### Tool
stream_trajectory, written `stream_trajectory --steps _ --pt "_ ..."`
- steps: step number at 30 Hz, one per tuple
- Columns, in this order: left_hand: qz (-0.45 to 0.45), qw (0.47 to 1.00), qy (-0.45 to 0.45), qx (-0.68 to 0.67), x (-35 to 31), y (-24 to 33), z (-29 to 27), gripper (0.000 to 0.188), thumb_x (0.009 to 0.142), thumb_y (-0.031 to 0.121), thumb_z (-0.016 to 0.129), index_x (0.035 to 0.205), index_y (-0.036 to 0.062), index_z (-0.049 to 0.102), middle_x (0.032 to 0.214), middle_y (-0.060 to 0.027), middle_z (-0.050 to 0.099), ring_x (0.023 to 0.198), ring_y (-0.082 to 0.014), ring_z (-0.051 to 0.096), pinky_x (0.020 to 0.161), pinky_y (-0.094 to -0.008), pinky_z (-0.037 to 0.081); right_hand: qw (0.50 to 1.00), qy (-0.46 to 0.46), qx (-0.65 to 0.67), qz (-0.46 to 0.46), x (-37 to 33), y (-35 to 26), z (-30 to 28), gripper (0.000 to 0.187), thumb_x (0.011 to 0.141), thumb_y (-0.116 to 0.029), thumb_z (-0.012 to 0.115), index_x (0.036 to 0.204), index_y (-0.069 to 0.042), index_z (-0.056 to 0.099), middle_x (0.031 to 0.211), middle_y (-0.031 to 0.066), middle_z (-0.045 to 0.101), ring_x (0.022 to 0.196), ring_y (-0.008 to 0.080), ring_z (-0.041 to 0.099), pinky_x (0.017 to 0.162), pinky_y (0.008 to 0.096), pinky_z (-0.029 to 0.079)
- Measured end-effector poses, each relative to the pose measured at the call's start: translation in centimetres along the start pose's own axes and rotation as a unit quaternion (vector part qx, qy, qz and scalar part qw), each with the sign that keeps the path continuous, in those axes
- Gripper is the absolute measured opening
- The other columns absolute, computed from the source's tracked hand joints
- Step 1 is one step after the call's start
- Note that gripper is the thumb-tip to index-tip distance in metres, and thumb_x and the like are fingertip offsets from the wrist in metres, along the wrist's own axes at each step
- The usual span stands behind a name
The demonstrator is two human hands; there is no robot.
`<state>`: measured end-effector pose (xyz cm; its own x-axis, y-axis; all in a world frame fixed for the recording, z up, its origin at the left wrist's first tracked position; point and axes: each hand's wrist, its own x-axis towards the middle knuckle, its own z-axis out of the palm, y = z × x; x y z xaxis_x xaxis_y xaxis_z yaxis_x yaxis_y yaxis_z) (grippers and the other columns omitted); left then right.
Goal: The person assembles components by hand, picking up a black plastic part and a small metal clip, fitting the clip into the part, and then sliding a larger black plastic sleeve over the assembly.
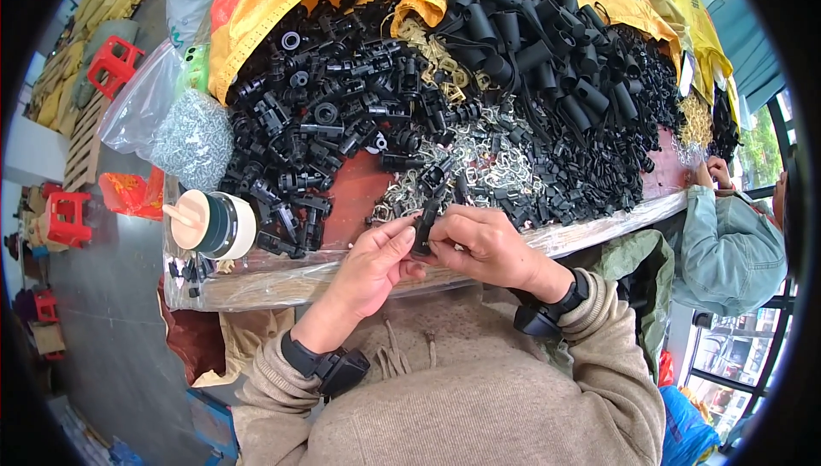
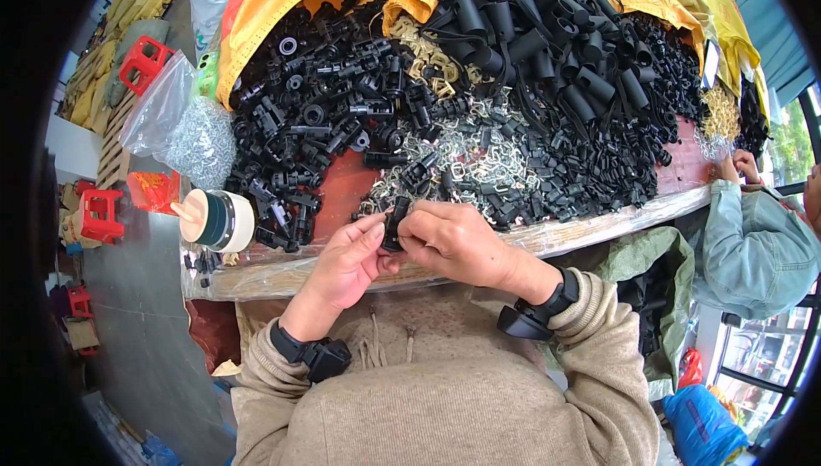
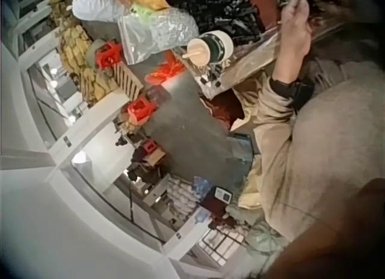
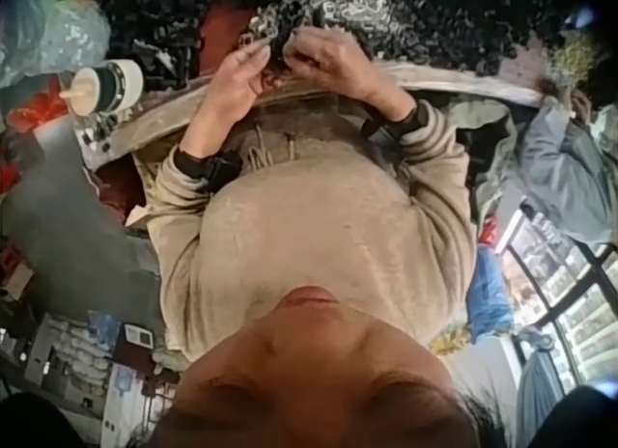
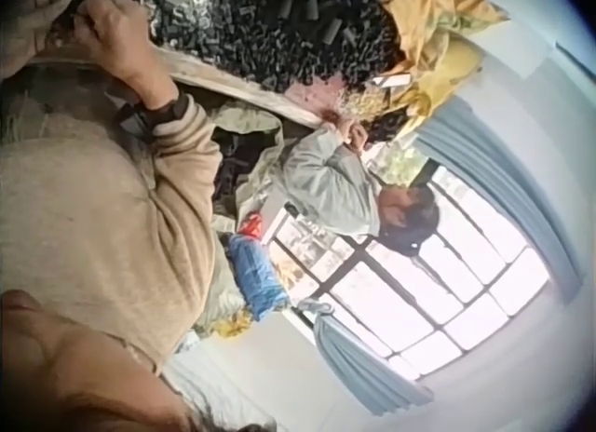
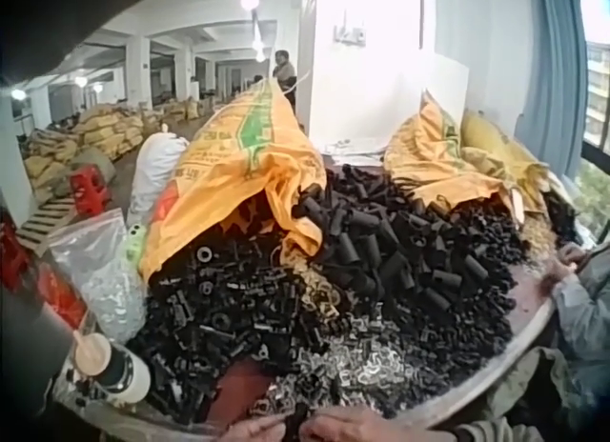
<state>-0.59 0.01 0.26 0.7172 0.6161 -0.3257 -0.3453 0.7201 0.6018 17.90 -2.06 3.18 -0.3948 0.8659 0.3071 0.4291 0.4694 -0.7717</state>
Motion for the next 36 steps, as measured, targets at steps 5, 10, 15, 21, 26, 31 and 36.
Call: stream_trajectory --steps 5,10,15,21,26,31,36 --pt "0.004 0.997 0.040 0.066 0.2 -0.3 0.8 0.033 0.090 0.016 0.043 0.118 -0.0003 0.044 0.098 -0.0036 0.055 0.082 -0.0093 0.053 0.066 -0.0238 0.046 0.992 0.008 -0.110 -0.068 -0.2 0.4 0.5 0.013 0.066 -0.003 0.062 0.075 -0.003 0.052 0.065 0.0075 0.049 0.056 0.0236 0.052 0.048 0.0313 0.041" --pt "0.013 0.995 0.015 0.101 -0.5 -0.7 -0.3 0.032 0.089 0.016 0.044 0.117 -0.0007 0.045 0.099 -0.0035 0.055 0.083 -0.0092 0.053 0.068 -0.0234 0.046 0.985 -0.002 -0.140 -0.101 0.1 0.6 0.7 0.015 0.066 -0.012 0.058 0.064 -0.005 0.046 0.062 0.0077 0.048 0.053 0.0257 0.053 0.045 0.0353 0.042" --pt "0.002 0.993 0.037 0.111 -0.5 -1.0 0.3 0.031 0.089 0.015 0.046 0.115 -0.0008 0.046 0.099 -0.0037 0.055 0.083 -0.0097 0.054 0.070 -0.0235 0.046 0.989 -0.036 -0.135 -0.055 -0.3 0.3 0.7 0.016 0.066 -0.015 0.059 0.064 -0.004 0.048 0.064 0.0085 0.051 0.057 0.0272 0.055 0.046 0.0368 0.043" --pt "-0.001 0.992 0.025 0.125 0.0 -0.6 1.0 0.029 0.087 0.014 0.048 0.113 -0.0007 0.047 0.098 -0.0046 0.056 0.082 -0.0106 0.055 0.070 -0.0244 0.046 0.997 -0.026 -0.070 -0.018 -0.3 0.4 0.2 0.013 0.067 -0.016 0.059 0.068 -0.005 0.052 0.066 0.0089 0.053 0.061 0.0285 0.056 0.049 0.0370 0.044" --pt "0.009 0.996 0.038 0.080 0.0 -0.4 1.1 0.028 0.085 0.012 0.052 0.108 -0.0011 0.048 0.099 -0.0084 0.057 0.080 -0.0141 0.057 0.068 -0.0251 0.048 0.998 0.012 0.018 -0.055 -0.7 1.1 -0.7 0.010 0.070 -0.011 0.059 0.072 -0.004 0.052 0.066 0.0089 0.050 0.059 0.0272 0.055 0.048 0.0353 0.043" --pt "0.022 0.997 0.057 0.039 0.1 -0.1 0.6 0.024 0.082 0.011 0.056 0.102 -0.0003 0.049 0.097 -0.0142 0.058 0.078 -0.0177 0.059 0.067 -0.0256 0.049 0.970 0.106 -0.220 0.012 -2.2 3.1 -5.0 0.013 0.072 -0.014 0.059 0.079 -0.005 0.053 0.070 0.0083 0.049 0.060 0.0272 0.053 0.051 0.0350 0.043" --pt "0.026 0.997 0.058 0.034 0.3 -0.1 0.7 0.020 0.082 0.012 0.057 0.097 0.0014 0.050 0.095 -0.0162 0.058 0.078 -0.0182 0.059 0.067 -0.0256 0.049 0.915 0.079 -0.385 0.091 -4.1 5.8 -5.1 0.015 0.071 -0.015 0.059 0.078 -0.005 0.050 0.072 0.0089 0.048 0.061 0.0273 0.054 0.054 0.0363 0.045"
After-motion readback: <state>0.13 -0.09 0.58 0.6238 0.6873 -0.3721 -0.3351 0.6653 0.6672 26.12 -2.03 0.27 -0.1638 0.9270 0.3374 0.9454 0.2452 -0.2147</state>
